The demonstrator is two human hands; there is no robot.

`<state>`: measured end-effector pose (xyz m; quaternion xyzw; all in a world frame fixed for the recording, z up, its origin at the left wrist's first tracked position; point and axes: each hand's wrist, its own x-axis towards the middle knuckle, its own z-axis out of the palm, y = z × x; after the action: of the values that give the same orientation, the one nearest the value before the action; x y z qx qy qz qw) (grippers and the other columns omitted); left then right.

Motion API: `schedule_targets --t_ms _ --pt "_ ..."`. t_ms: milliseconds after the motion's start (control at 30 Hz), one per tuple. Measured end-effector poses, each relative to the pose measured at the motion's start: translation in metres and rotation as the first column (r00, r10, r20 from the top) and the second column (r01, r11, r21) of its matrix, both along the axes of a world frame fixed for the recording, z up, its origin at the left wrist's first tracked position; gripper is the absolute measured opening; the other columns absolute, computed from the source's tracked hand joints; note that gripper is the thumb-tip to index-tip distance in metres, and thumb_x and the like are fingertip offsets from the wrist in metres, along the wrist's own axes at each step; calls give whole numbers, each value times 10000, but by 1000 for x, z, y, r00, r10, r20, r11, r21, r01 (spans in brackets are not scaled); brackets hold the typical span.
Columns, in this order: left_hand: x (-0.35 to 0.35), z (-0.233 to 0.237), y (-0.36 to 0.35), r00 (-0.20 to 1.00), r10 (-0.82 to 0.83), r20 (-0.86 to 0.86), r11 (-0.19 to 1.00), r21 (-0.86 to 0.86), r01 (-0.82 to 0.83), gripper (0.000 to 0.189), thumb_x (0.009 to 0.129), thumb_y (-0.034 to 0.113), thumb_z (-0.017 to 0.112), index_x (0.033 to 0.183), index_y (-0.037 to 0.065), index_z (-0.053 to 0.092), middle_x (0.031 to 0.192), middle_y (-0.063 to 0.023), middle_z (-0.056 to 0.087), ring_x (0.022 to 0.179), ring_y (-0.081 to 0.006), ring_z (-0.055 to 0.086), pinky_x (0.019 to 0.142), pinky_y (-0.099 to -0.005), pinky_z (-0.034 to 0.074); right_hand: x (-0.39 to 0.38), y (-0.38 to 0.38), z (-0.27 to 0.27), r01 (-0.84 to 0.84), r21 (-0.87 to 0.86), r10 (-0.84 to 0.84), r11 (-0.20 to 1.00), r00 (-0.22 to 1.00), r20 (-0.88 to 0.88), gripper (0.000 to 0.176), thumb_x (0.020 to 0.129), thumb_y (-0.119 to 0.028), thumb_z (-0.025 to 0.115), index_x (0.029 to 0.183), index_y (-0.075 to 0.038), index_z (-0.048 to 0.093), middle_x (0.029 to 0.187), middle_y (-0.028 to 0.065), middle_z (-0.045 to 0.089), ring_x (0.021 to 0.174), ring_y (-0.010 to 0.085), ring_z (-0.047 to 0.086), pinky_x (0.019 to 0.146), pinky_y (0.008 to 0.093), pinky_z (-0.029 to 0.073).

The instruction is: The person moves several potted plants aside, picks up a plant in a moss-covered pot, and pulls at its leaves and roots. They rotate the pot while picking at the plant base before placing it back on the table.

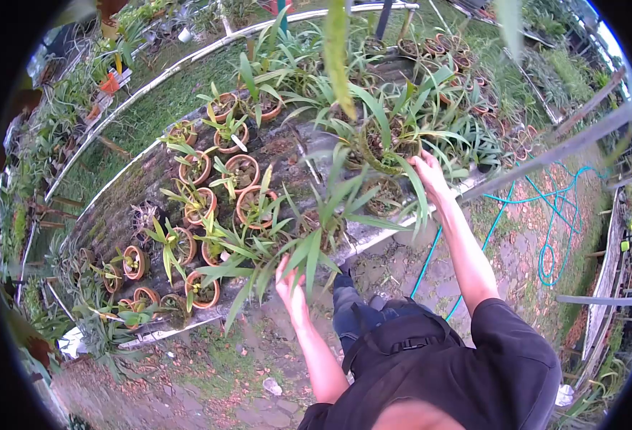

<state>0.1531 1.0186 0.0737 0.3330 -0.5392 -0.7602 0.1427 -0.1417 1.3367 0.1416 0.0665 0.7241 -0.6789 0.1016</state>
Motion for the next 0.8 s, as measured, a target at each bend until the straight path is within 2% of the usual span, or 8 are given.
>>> schedule_targets --t_ms 167,300,400,500,567,700,733,800 --pt "24 7 32 961 269 -70 795 -546 -262 260 1007 239 662 929 2 587 828 -38 566 753 -154 497 721 -314 426 81 82 11 87 -47 -86 995 996 22 372 899 -130 598 1251 -12 587 1008 92 707 709 170 704 664 287 585" --pt "46 64 92 919 381 -100 520 -799 -302 263 1014 161 622 832 -13 545 790 -45 483 746 -177 476 729 -324 432 159 131 19 84 -63 -81 994 996 45 466 938 -126 547 1381 -11 455 1067 122 672 752 256 744 705 343 624" --pt "54 75 144 922 159 -354 645 -670 -368 314 1045 201 570 823 -20 565 780 -42 496 726 -156 478 700 -339 407 225 151 36 120 -91 -112 989 990 84 502 925 -131 549 1399 1 444 1091 123 667 751 266 754 699 337 619" --pt "52 90 193 923 -352 -154 910 -289 298 355 1086 337 481 1209 29 608 1077 -90 596 913 -144 583 721 -284 519 268 170 35 83 -124 -72 989 993 93 520 906 -128 566 1399 -1 462 1101 105 662 754 216 740 691 324 612" --pt "48 97 220 798 -544 -259 806 103 583 622 1064 530 423 1479 67 429 1283 -166 561 1130 -281 611 903 -443 569 295 171 41 82 -59 -81 995 997 8 584 884 -145 592 1424 31 456 1068 111 675 758 186 719 662 320 611" --pt "38 63 235 562 -576 -593 264 516 815 588 1057 487 453 1486 97 355 1362 -207 560 1179 -365 620 962 -554 544 345 166 98 -9 284 35 959 996 -86 603 871 -143 616 1444 -10 481 999 114 708 819 151 701 707 319 580" --pt "44 37 229 755 -538 -374 385 688 615 572 1055 493 450 1479 118 369 1326 -213 602 1108 -360 656 967 -551 542 357 165 103 -18 287 43 958 996 -79 603 884 -133 601 1462 -24 469 961 89 723 856 140 698 777 311 570" --pt "57 43 237 738 -569 -363 525 530 666 592 1051 509 454 1494 127 366 1326 -214 608 1150 -351 642 985 -524 533 373 160 103 15 270 25 963 989 -145 637 896 -192 651 1473 -18 448 1062 169 712 907 225 713 867 369 562"
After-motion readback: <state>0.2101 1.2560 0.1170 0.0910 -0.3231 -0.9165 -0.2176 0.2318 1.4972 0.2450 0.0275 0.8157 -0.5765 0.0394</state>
